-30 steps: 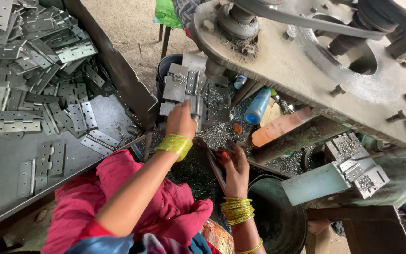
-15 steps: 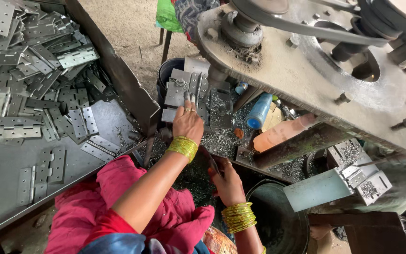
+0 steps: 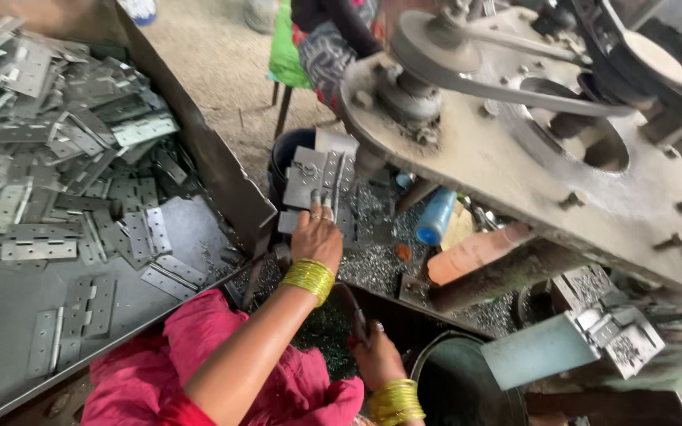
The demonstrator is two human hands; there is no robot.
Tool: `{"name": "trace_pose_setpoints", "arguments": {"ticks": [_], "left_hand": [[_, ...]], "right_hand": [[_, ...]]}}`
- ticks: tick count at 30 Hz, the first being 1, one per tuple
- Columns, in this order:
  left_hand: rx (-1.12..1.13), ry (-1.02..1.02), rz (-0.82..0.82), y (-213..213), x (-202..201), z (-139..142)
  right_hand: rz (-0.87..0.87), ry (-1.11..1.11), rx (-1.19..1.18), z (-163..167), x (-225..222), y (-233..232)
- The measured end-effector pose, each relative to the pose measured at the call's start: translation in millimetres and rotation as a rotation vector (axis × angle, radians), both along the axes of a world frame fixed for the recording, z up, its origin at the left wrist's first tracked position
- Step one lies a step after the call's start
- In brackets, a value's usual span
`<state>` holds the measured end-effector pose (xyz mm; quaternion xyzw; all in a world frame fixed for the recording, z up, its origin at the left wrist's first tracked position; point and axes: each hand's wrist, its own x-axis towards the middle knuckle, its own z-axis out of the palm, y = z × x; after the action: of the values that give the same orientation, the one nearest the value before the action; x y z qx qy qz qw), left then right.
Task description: The person repeatedly places metal hinge blanks into a manual punching machine, operates the lever to punch holes, and removes the finished pieces. The person handles the metal blanks one at a time and accumulates them in a pile nearby.
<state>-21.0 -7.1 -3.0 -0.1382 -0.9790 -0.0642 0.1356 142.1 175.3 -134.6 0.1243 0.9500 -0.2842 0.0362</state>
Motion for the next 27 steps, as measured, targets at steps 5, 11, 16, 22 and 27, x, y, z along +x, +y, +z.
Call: {"name": "trace_pose_setpoints", "arguments": {"ticks": [5, 11, 16, 22, 27], "left_hand": [[0.011, -0.101, 0.035, 13, -19, -12], [0.043, -0.049, 0.016, 7, -18, -13], [-0.104, -0.208, 0.011, 12, -31, 4], [0.113, -0.073, 0.054, 13, -34, -6], [0.026, -0.199, 0.041, 10, -53, -12]], "right_hand": [[-0.014, -0.026, 0.134, 9, 4, -7], [-0.115, -0.082, -0.037, -8, 13, -18], [0.030, 0.034, 0.081, 8, -4, 12], [-0.129, -0.072, 0.033, -3, 18, -23], [-0.024, -0.072, -0.009, 13, 1, 0]]}}
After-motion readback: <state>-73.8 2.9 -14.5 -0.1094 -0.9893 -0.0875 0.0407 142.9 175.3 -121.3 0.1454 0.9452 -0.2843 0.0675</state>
